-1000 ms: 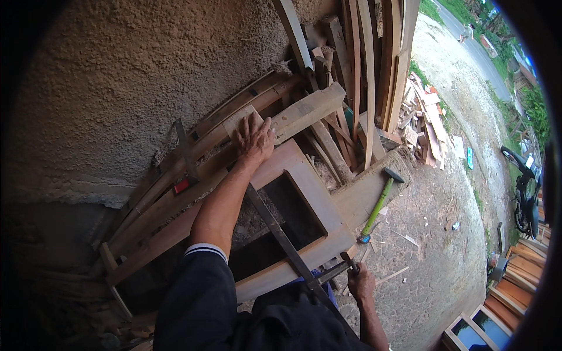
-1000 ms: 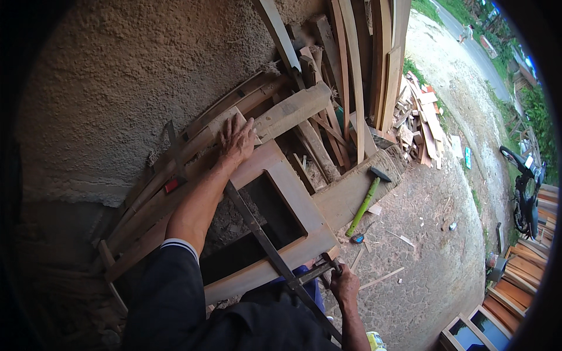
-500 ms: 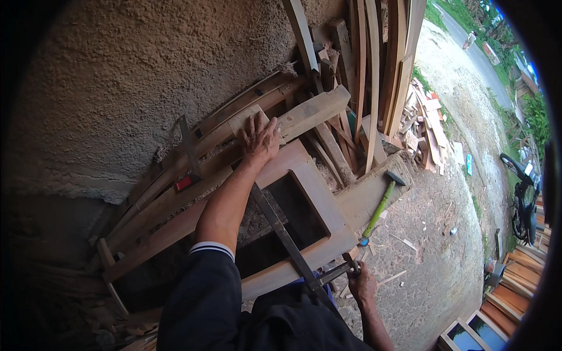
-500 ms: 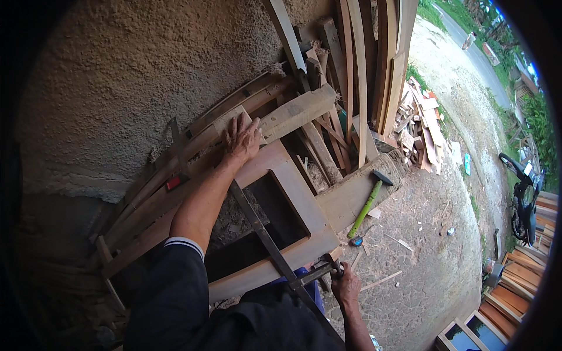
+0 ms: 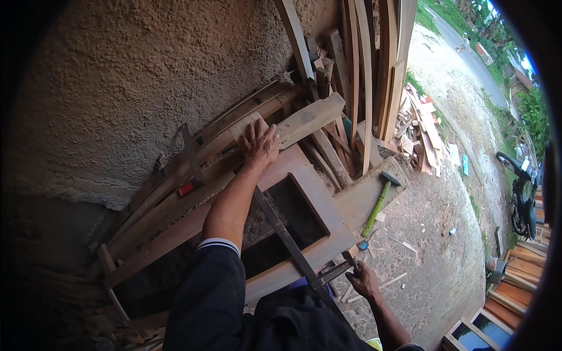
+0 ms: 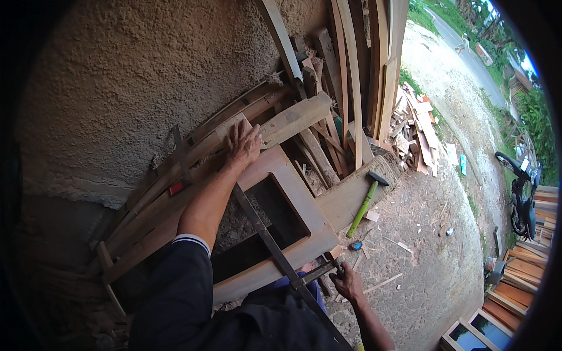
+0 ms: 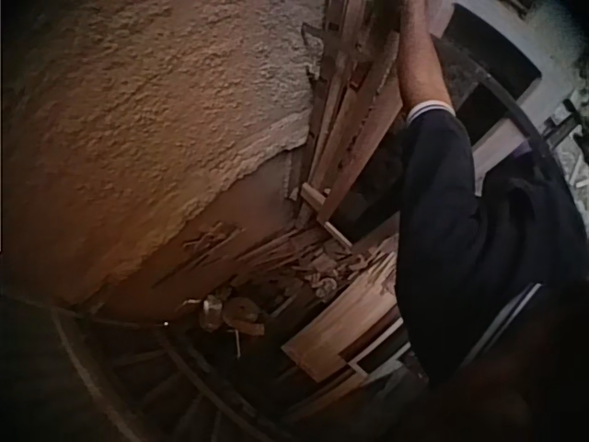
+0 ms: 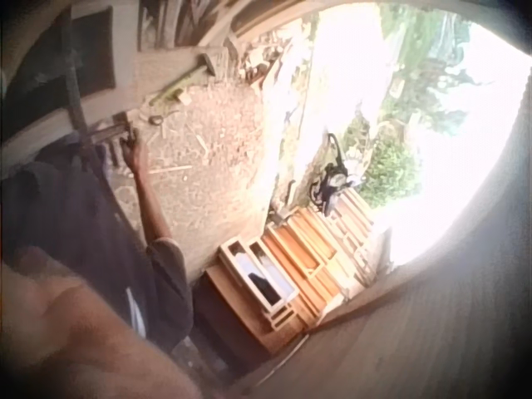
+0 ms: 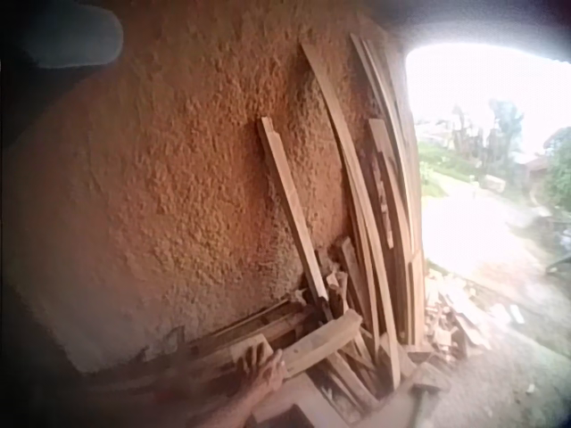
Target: The person sits on the ground and assembles a wooden frame by hammering nails into joints using a hammer. They adjust the frame and use a metal bar to align the pieces before continuing to hammer.
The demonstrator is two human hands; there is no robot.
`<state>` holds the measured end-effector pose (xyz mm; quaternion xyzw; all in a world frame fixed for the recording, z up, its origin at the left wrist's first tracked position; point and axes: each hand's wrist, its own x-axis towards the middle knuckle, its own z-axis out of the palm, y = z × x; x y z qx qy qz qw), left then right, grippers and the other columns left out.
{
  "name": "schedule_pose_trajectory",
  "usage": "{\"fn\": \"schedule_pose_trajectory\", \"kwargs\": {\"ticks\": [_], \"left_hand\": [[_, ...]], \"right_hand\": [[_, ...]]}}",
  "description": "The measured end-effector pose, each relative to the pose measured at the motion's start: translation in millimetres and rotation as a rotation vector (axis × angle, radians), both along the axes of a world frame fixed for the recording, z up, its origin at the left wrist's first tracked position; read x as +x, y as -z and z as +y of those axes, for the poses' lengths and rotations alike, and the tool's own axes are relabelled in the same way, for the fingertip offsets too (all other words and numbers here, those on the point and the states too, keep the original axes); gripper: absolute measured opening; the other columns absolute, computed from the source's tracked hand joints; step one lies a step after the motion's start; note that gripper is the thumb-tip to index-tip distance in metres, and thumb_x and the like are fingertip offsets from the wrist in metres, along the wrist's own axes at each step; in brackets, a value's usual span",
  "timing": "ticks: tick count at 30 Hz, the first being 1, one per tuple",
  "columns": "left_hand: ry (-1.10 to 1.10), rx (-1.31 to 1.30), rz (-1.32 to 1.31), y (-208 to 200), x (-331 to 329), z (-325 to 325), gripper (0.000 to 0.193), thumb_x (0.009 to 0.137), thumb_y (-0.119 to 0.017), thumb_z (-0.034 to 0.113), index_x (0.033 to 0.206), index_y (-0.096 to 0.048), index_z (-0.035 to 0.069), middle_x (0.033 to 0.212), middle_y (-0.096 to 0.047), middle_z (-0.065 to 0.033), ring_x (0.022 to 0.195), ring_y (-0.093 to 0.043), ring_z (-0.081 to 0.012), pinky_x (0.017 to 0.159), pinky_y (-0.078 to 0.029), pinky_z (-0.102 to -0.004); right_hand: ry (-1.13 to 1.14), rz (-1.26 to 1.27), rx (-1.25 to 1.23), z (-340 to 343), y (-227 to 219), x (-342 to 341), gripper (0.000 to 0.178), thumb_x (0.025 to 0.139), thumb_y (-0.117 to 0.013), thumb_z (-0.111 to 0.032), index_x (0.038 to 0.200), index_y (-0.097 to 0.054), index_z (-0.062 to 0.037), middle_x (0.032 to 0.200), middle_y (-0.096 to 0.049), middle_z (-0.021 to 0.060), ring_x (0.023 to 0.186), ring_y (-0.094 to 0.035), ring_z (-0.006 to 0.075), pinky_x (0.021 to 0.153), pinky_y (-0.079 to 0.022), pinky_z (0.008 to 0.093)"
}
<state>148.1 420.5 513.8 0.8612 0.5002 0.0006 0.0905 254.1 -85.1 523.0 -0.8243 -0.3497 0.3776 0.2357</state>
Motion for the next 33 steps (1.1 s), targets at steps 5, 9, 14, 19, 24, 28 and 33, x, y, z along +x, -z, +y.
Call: {"fn": "schedule_pose_trajectory", "kwargs": {"ticks": [5,9,14,19,24,28,33], "left_hand": [[0.012,0.031,-0.050,9,-2,1,0.050,0.104,-0.043,0.044,0.151,-0.044,0.026,0.165,-0.021,-0.0132,0.152,-0.013,-0.0410,0.120,-0.012,-0.0653],[0.020,0.037,-0.061,10,-2,2,0.050,0.104,-0.042,0.044,0.151,-0.044,0.026,0.164,-0.022,-0.0132,0.152,-0.014,-0.0402,0.119,-0.014,-0.0653],[0.009,0.021,-0.054,5,-1,5,0.052,0.104,-0.039,0.046,0.152,-0.043,0.026,0.165,-0.021,-0.0134,0.152,-0.014,-0.0411,0.118,-0.016,-0.0667],[0.082,0.028,-0.173,19,1,18,0.053,0.105,-0.038,0.049,0.148,-0.048,0.020,0.161,-0.033,-0.0121,0.150,-0.026,-0.0369,0.119,-0.019,-0.0625],[0.225,0.174,-0.302,30,-6,23,0.052,0.104,-0.039,0.049,0.142,-0.056,0.017,0.155,-0.045,-0.0105,0.145,-0.038,-0.0304,0.119,-0.019,-0.0624],[0.420,0.314,-0.153,24,-19,6,0.051,0.104,-0.040,0.046,0.144,-0.056,0.017,0.155,-0.046,-0.0059,0.144,-0.040,-0.0271,0.122,-0.016,-0.0571],[0.540,0.275,-0.012,12,-40,-26,0.054,0.106,-0.036,0.045,0.152,-0.044,0.018,0.160,-0.038,-0.0046,0.148,-0.033,-0.0268,0.123,-0.012,-0.0559]], "right_hand": [[0.100,-0.153,-0.243,-7,14,-18,0.027,0.083,-0.069,-0.020,0.108,-0.066,-0.0087,0.085,-0.071,0.0226,0.084,-0.070,0.0432,0.071,-0.054,0.0517],[-0.007,0.094,-0.189,-4,18,6,0.011,0.080,-0.067,-0.014,0.087,-0.063,-0.0050,0.067,-0.062,0.0111,0.063,-0.063,0.0253,0.059,-0.049,0.0404],[0.033,0.338,-0.233,0,6,11,0.015,0.081,-0.071,-0.015,0.082,-0.061,-0.0038,0.064,-0.055,0.0014,0.061,-0.054,0.0137,0.059,-0.047,0.0341],[0.156,-0.150,-0.101,-12,-4,-22,0.070,0.078,-0.082,-0.030,0.140,-0.052,-0.0157,0.102,-0.067,0.0170,0.095,-0.065,0.0358,0.084,-0.050,0.0447],[0.366,-0.517,0.050,-56,-19,-76,0.079,0.082,-0.079,-0.031,0.149,-0.043,-0.0129,0.119,-0.059,0.0183,0.111,-0.057,0.0385,0.097,-0.044,0.0498],[0.502,-0.615,0.159,-98,-41,-134,0.066,0.082,-0.076,-0.017,0.143,-0.051,-0.0094,0.118,-0.062,0.0174,0.112,-0.058,0.0368,0.099,-0.043,0.0489],[0.494,-0.496,0.191,-132,-56,-202,0.056,0.082,-0.074,-0.010,0.136,-0.058,-0.0068,0.112,-0.065,0.0168,0.108,-0.060,0.0374,0.097,-0.046,0.0465]]}}
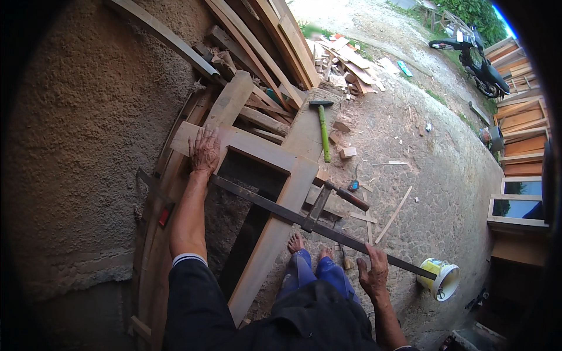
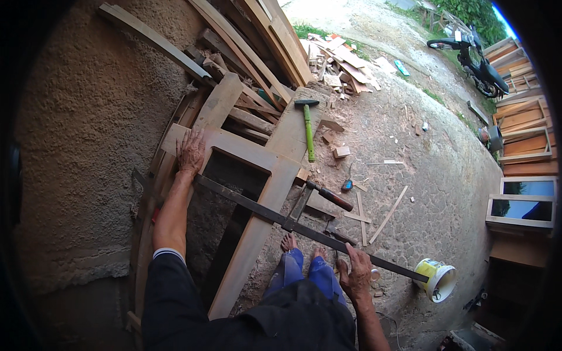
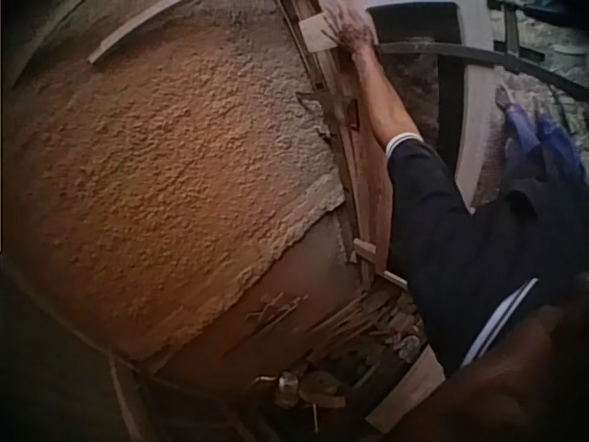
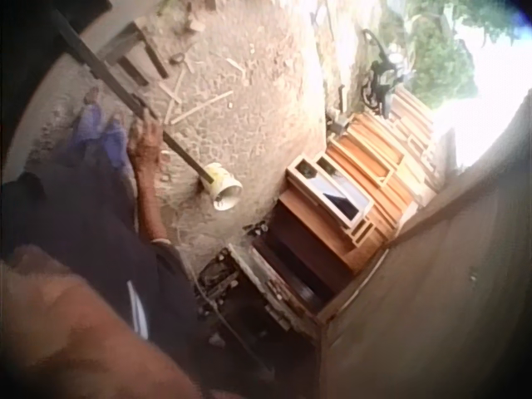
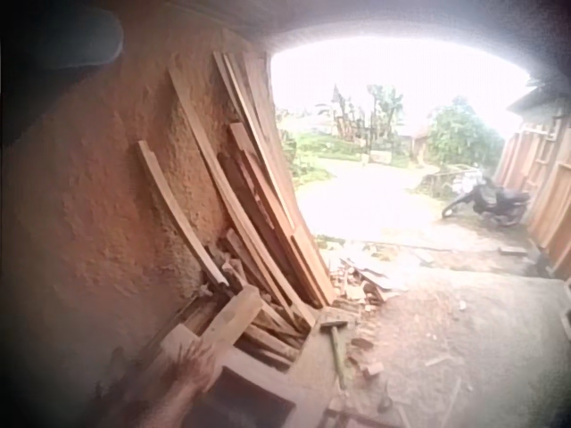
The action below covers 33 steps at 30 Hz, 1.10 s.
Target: The person sits on the ground and assembles a wooden frame by hammering nails into joints using a hammer. They adjust the frame and use a metal bar to align the pieces before continuing to hammer.
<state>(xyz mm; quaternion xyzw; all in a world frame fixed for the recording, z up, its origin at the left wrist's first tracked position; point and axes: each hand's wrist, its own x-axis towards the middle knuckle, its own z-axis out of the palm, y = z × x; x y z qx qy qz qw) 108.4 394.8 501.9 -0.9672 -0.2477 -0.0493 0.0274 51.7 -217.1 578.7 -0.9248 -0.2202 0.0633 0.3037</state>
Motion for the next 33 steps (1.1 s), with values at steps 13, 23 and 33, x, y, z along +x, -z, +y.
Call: {"fn": "schedule_pose_trajectory", "kwargs": {"ticks": [13,23,33], "left_hand": [[-0.079,-0.003,0.301,-77,3,-90,0.052,0.104,-0.045,0.042,0.140,-0.054,0.005,0.130,-0.063,-0.0164,0.110,-0.063,-0.0318,0.081,-0.054,-0.0464],[0.187,-0.392,-0.943,-89,-75,-389,0.043,0.109,-0.037,0.018,0.140,-0.050,-0.010,0.146,-0.051,-0.0249,0.138,-0.048,-0.0337,0.119,-0.033,-0.0440],[0.960,-0.737,-0.691,72,-144,-569,0.026,0.095,-0.059,0.018,0.118,-0.066,0.009,0.110,-0.064,-0.0079,0.101,-0.055,-0.0237,0.081,-0.048,-0.0394]], "right_hand": [[-0.015,0.236,0.138,-94,47,-64,0.044,0.089,-0.066,-0.012,0.132,-0.059,-0.0066,0.115,-0.065,0.0187,0.104,-0.062,0.0353,0.093,-0.049,0.0454],[0.290,0.798,-0.056,-172,284,-140,0.039,0.087,-0.064,-0.024,0.122,-0.070,-0.0073,0.114,-0.070,0.0225,0.110,-0.066,0.0379,0.098,-0.051,0.0448],[1.044,0.758,-0.026,-214,510,-148,0.033,0.089,-0.061,-0.024,0.115,-0.074,-0.0094,0.113,-0.073,0.0167,0.108,-0.069,0.0319,0.096,-0.052,0.0411]]}}
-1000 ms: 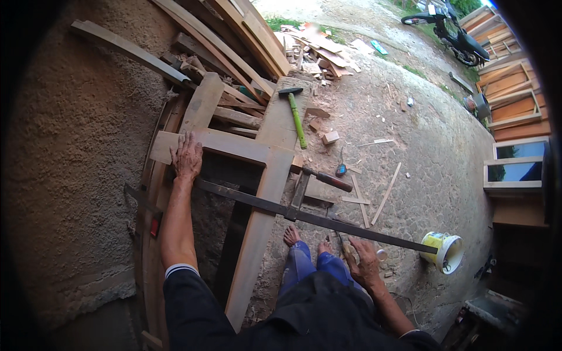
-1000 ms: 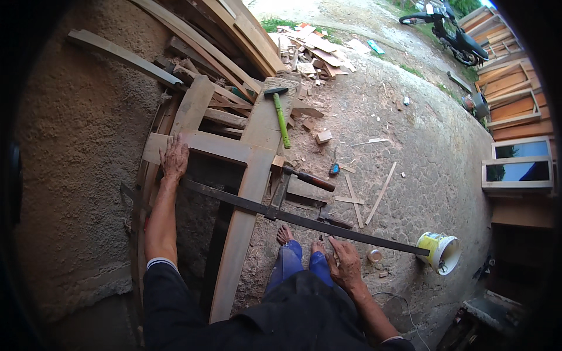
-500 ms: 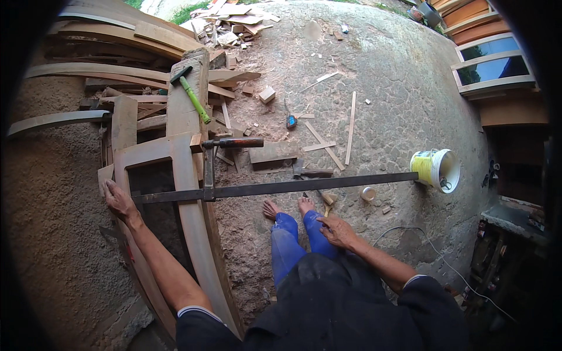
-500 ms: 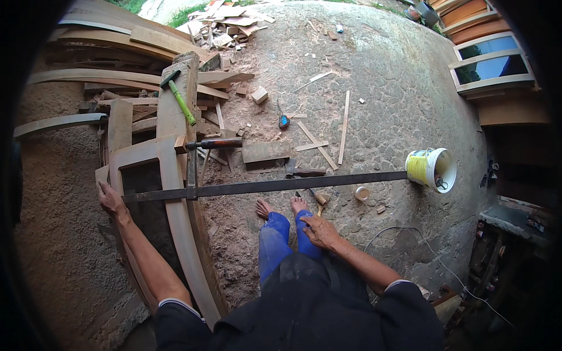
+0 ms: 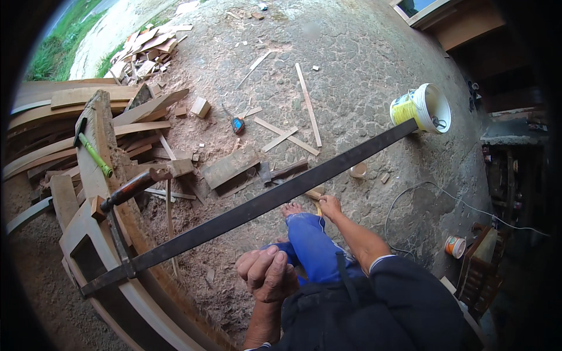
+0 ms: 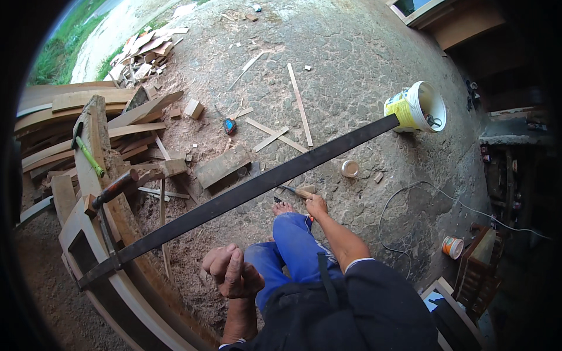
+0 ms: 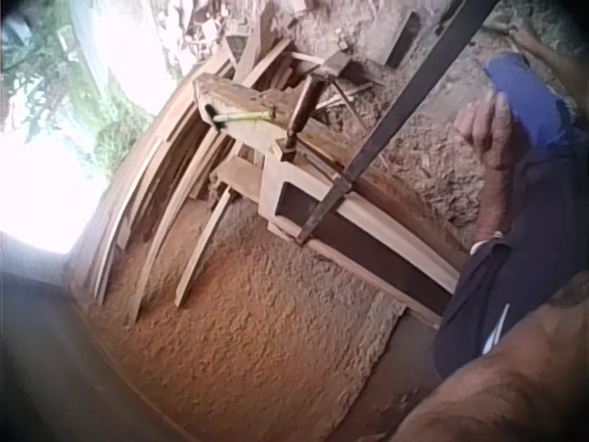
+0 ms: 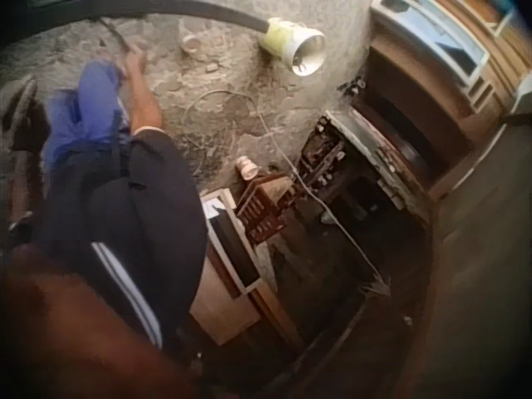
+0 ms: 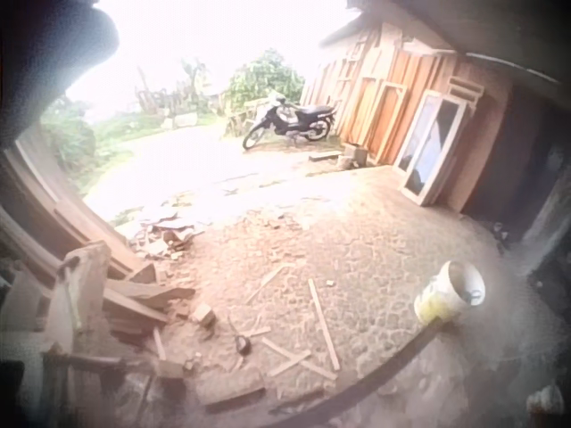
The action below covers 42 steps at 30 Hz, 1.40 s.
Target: The person sits on the ground and assembles a wooden frame by hammering nails into joints using a hammer. They adjust the frame and use a metal bar to align the pieces before continuing to hammer.
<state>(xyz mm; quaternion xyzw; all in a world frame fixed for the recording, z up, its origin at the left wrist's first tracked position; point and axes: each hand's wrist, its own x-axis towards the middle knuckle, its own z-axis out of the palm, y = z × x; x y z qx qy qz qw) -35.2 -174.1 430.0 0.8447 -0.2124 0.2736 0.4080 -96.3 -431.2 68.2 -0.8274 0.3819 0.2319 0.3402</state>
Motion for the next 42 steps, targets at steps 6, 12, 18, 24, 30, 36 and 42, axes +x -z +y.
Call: {"fn": "schedule_pose_trajectory", "kwargs": {"ticks": [6,12,18,24,30,36,42], "left_hand": [[0.130,0.009,-0.159,119,28,-10,0.026,0.092,-0.059,0.005,0.116,-0.067,0.004,0.099,-0.063,-0.0083,0.082,-0.058,-0.0218,0.071,-0.048,-0.0355],[0.273,0.058,-0.298,220,59,-11,0.030,0.088,-0.057,-0.004,0.116,-0.067,0.001,0.096,-0.064,-0.0117,0.081,-0.061,-0.0259,0.071,-0.050,-0.0384],[0.270,0.121,-0.262,301,60,16,0.032,0.082,-0.066,-0.005,0.112,-0.070,0.005,0.094,-0.067,-0.0080,0.078,-0.062,-0.0225,0.071,-0.052,-0.0353],[0.227,0.163,-0.094,336,50,40,0.033,0.082,-0.067,-0.005,0.114,-0.070,0.003,0.091,-0.067,-0.0109,0.077,-0.063,-0.0255,0.071,-0.052,-0.0362],[0.191,0.065,0.010,357,55,36,0.031,0.084,-0.067,-0.006,0.113,-0.071,0.002,0.092,-0.067,-0.0130,0.078,-0.064,-0.0254,0.071,-0.053,-0.0356],[0.180,-0.062,0.151,371,66,20,0.027,0.089,-0.067,-0.003,0.114,-0.072,0.002,0.094,-0.068,-0.0139,0.082,-0.066,-0.0249,0.074,-0.054,-0.0341],[0.138,-0.249,0.463,337,51,-10,0.022,0.091,-0.066,0.001,0.113,-0.073,0.001,0.096,-0.070,-0.0149,0.087,-0.069,-0.0262,0.075,-0.054,-0.0342]], "right_hand": [[0.245,-0.015,-0.049,-37,121,21,0.033,0.091,-0.060,-0.025,0.120,-0.073,-0.0162,0.120,-0.071,0.0144,0.112,-0.067,0.0321,0.098,-0.052,0.0412],[0.237,-0.111,-0.156,-79,230,48,0.031,0.088,-0.064,-0.021,0.118,-0.073,-0.0210,0.121,-0.070,0.0115,0.112,-0.066,0.0325,0.095,-0.054,0.0428],[0.068,-0.224,-0.309,-101,287,55,0.029,0.085,-0.066,-0.013,0.114,-0.068,-0.0159,0.118,-0.063,0.0159,0.109,-0.062,0.0384,0.093,-0.052,0.0474],[-0.043,-0.143,-0.292,-111,308,54,0.027,0.084,-0.064,-0.010,0.110,-0.066,-0.0116,0.116,-0.065,0.0189,0.106,-0.064,0.0399,0.090,-0.053,0.0487],[0.255,-0.190,-0.032,-124,315,59,0.023,0.080,-0.067,-0.010,0.103,-0.069,-0.0079,0.098,-0.072,0.0157,0.094,-0.069,0.0343,0.084,-0.056,0.0431],[0.654,-0.321,0.631,-146,280,81,0.009,0.089,-0.068,-0.011,0.098,-0.068,-0.0093,0.080,-0.068,0.0048,0.069,-0.066,0.0164,0.057,-0.054,0.0323],[0.444,-0.254,0.911,-77,154,150,0.007,0.097,-0.064,-0.016,0.094,-0.062,-0.0100,0.079,-0.065,0.0026,0.063,-0.064,0.0143,0.053,-0.056,0.0321]]}}
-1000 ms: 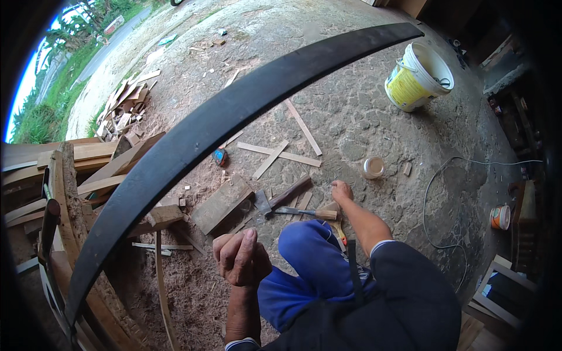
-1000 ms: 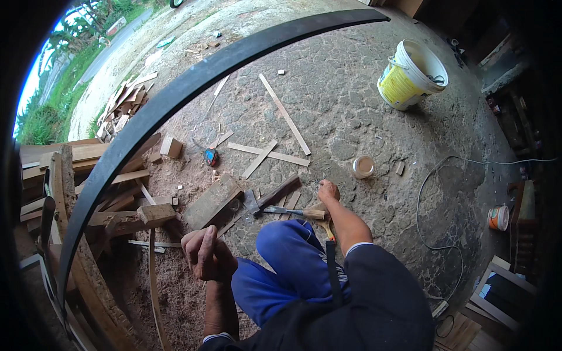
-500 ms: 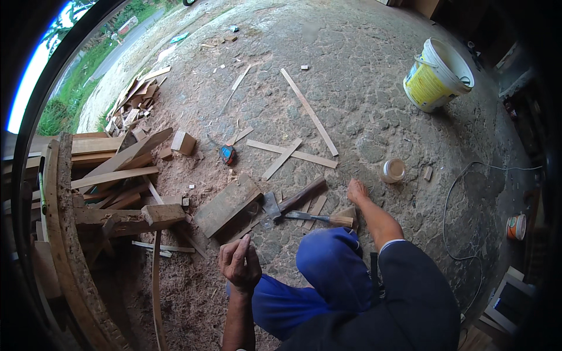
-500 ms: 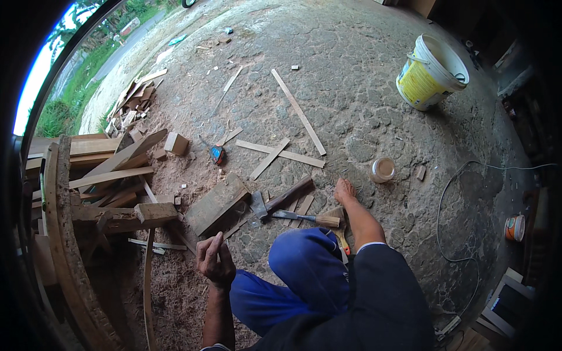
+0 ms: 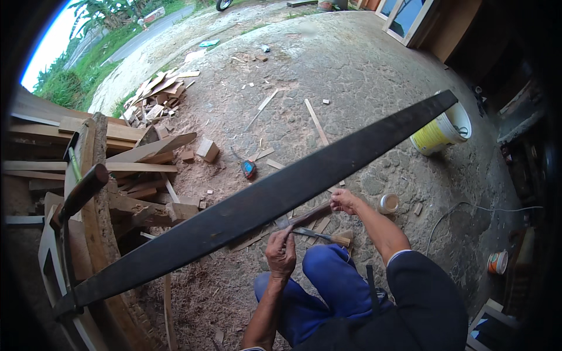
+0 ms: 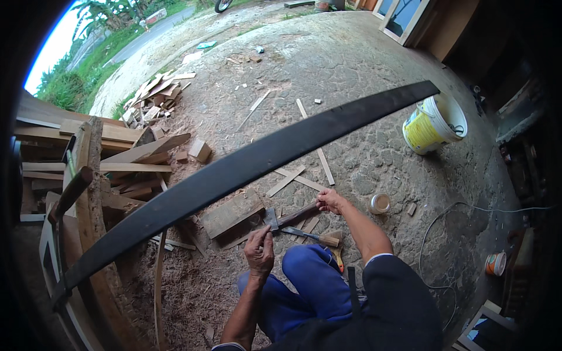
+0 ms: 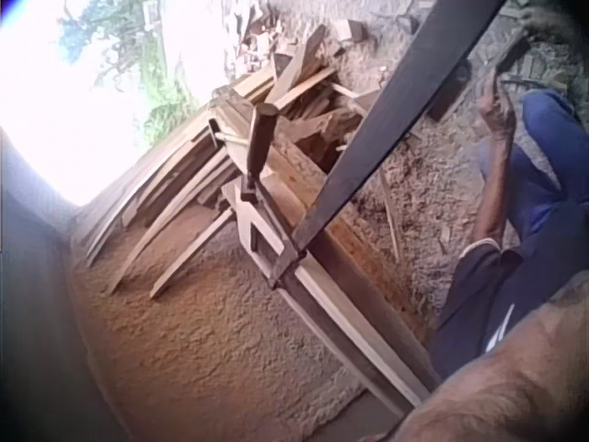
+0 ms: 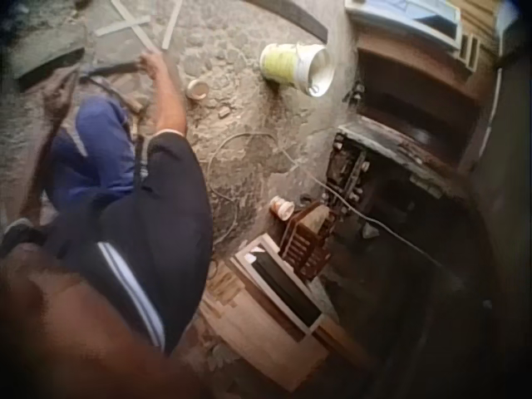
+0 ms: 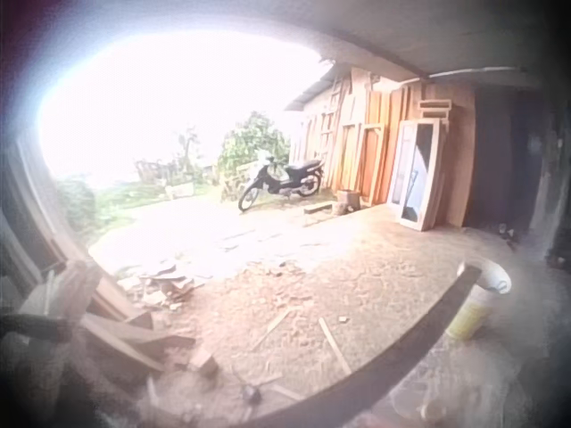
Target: The person sits on the ground and assembles a wooden frame by hammering nails into joints using a hammer. They adjust the frame and use a metal bar to align the pieces before continuing to hammer.
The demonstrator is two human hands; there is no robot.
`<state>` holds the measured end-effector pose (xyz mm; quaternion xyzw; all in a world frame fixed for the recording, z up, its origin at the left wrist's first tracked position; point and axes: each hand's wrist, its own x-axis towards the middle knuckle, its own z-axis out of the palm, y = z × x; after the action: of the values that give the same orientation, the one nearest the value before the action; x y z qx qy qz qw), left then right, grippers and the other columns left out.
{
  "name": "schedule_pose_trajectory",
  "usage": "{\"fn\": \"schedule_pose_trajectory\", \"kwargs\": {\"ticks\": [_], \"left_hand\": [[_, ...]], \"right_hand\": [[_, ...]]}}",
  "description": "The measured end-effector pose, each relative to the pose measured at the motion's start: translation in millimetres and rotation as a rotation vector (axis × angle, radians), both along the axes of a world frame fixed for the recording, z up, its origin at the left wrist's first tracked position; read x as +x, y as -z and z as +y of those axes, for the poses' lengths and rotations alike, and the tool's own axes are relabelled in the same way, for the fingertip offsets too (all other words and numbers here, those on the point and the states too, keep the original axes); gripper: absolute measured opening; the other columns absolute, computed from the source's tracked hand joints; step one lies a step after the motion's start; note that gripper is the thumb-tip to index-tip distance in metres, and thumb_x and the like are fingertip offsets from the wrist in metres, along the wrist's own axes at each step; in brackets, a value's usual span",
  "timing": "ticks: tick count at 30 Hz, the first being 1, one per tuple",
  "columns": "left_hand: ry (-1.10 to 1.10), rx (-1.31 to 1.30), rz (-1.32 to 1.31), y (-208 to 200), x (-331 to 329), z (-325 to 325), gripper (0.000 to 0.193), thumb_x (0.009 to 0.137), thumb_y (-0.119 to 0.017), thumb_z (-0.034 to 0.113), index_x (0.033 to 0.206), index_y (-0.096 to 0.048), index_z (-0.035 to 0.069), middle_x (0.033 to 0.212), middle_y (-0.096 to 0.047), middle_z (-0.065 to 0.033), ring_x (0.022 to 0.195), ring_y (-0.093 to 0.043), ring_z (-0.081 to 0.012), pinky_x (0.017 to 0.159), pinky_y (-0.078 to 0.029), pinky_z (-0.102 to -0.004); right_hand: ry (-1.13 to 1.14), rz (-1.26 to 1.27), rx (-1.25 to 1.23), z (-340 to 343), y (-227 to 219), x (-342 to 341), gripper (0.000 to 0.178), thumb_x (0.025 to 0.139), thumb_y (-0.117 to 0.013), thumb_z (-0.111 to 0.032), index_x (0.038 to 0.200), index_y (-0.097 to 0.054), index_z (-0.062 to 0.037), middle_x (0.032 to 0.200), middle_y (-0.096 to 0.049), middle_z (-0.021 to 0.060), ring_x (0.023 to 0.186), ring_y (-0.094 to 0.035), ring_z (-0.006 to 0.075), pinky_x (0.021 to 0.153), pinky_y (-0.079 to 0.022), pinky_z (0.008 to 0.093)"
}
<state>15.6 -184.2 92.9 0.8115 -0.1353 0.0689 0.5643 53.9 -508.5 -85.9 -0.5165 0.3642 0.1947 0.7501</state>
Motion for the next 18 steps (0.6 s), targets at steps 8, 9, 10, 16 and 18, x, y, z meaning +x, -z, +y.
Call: {"fn": "schedule_pose_trajectory", "kwargs": {"ticks": [8,9,10,16,18], "left_hand": [[-0.283,-0.103,0.252,-144,-63,4,0.024,0.093,-0.067,0.010,0.116,-0.069,0.005,0.104,-0.069,-0.0114,0.081,-0.068,-0.0195,0.071,-0.055,-0.0314],[-0.328,-0.146,0.289,-166,-69,6,0.023,0.094,-0.067,0.011,0.116,-0.069,0.004,0.105,-0.069,-0.0112,0.083,-0.068,-0.0193,0.073,-0.055,-0.0313],[-0.364,-0.203,0.325,-189,-72,9,0.023,0.094,-0.067,0.011,0.116,-0.069,0.004,0.105,-0.068,-0.0110,0.084,-0.068,-0.0191,0.074,-0.055,-0.0312],[-0.126,-0.368,0.557,-326,-78,42,0.022,0.098,-0.065,0.011,0.118,-0.066,0.003,0.106,-0.069,-0.0083,0.094,-0.068,-0.0146,0.081,-0.056,-0.0292],[-0.122,-0.443,0.575,-369,-69,55,0.020,0.098,-0.062,0.006,0.118,-0.065,0.002,0.105,-0.071,-0.0076,0.097,-0.067,-0.0123,0.083,-0.055,-0.0281]], "right_hand": [[-0.782,-0.334,-0.174,147,-276,-21,0.018,0.098,-0.065,-0.019,0.096,-0.066,-0.0013,0.078,-0.062,0.0018,0.067,-0.060,0.0107,0.060,-0.051,0.0275],[-0.775,-0.358,-0.088,154,-309,-33,0.016,0.098,-0.066,-0.017,0.097,-0.066,-0.0008,0.080,-0.063,0.0024,0.067,-0.062,0.0109,0.059,-0.052,0.0271],[-0.764,-0.320,-0.040,157,-344,-53,0.015,0.097,-0.068,-0.015,0.099,-0.065,-0.0002,0.082,-0.065,0.0030,0.067,-0.063,0.0111,0.059,-0.053,0.0268],[-0.551,-0.405,-0.087,201,-503,-86,0.016,0.100,-0.061,-0.013,0.105,-0.050,-0.0035,0.076,-0.063,0.0092,0.052,-0.061,0.0132,0.043,-0.049,0.0260],[-0.584,-0.530,-0.136,217,-545,-72,0.013,0.101,-0.059,-0.012,0.104,-0.050,-0.0043,0.073,-0.062,0.0063,0.051,-0.059,0.0110,0.044,-0.048,0.0250]]}}
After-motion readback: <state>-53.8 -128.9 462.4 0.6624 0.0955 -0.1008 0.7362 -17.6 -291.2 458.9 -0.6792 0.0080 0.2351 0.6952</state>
